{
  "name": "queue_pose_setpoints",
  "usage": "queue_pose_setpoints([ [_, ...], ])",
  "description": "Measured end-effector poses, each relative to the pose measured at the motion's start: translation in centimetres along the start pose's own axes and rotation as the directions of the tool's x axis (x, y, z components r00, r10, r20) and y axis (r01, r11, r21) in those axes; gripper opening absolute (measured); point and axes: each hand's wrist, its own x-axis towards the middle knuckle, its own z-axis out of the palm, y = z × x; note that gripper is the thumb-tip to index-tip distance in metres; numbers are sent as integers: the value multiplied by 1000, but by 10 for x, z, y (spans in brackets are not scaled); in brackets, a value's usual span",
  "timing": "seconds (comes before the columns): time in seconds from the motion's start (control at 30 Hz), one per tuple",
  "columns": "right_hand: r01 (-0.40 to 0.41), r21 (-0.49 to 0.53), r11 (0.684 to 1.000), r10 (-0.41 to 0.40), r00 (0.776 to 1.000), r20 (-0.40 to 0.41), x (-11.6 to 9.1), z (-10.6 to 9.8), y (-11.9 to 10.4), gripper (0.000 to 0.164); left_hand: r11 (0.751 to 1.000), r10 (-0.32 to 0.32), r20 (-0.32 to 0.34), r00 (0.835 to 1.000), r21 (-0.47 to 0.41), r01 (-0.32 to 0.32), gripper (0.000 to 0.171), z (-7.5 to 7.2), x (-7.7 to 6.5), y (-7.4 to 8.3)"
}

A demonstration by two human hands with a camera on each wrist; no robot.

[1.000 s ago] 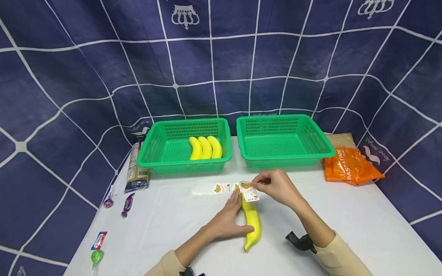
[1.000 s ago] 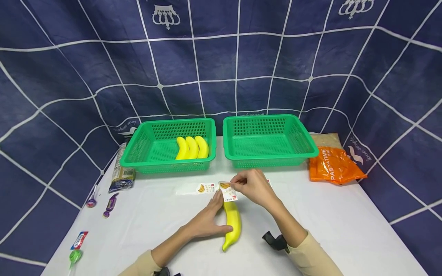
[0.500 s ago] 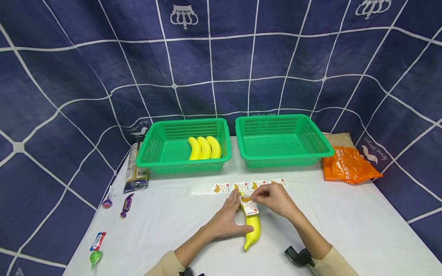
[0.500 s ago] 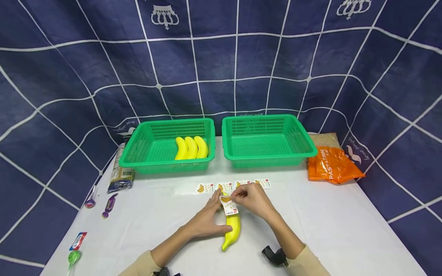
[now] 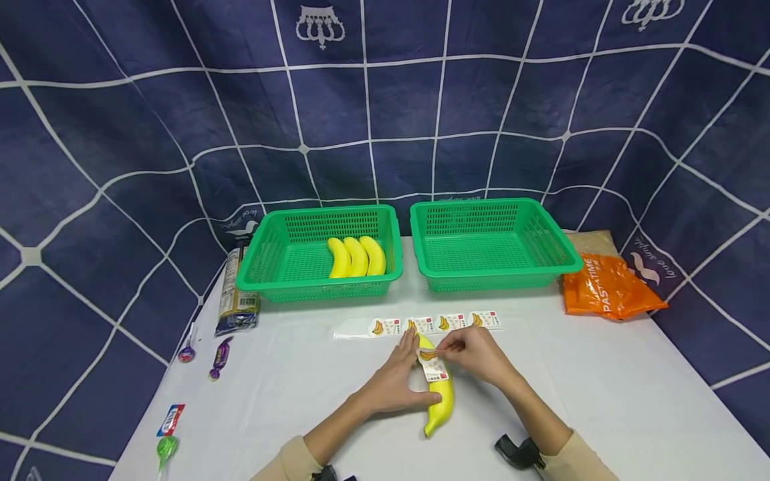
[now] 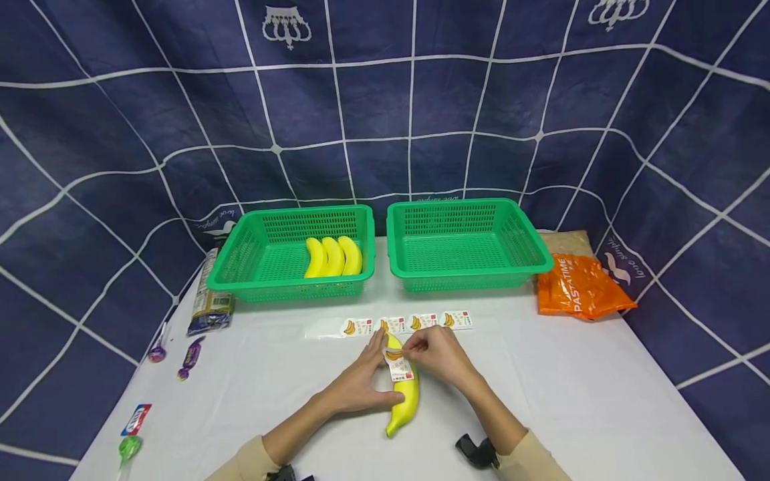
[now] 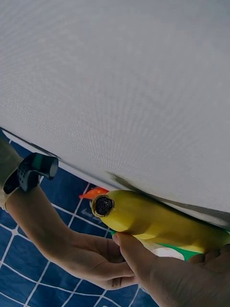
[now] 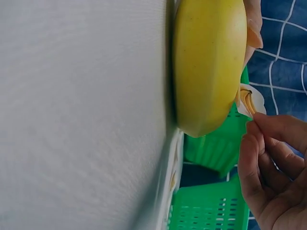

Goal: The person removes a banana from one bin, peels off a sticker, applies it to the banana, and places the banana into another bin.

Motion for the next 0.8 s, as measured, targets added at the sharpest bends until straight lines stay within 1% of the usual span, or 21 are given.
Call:
queue_pose_setpoints([
  [0.1, -5, -2, 1000, 5, 1000, 3, 1, 0, 2, 6, 1000, -14, -6, 1000, -15, 14, 113, 0, 0, 0],
  [0.27, -14, -9, 1000, 14, 1000, 7, 1, 0, 2, 8, 998, -43, -32, 999, -51, 41, 104, 1, 2, -1],
  [0.37, -15, -6, 1000, 15, 1000, 14, 1, 0, 2, 7, 997, -52, -44, 998, -59, 49, 99, 2, 3, -1],
  [0.5, -31, 1, 1000, 31, 999, 21, 1, 0, 3, 5, 997, -58, -51, 997, -58, 55, 98, 4, 4, -2],
  [0.7, -91, -3, 996, 91, 996, 10, 4, 2, 2, 7, 997, -41, -58, 997, -62, 38, 99, 5, 5, -2],
  [0.8, -144, -2, 990, 144, 990, -8, 9, 5, 2, 10, 998, -43, -56, 997, -56, 40, 99, 4, 4, -1],
])
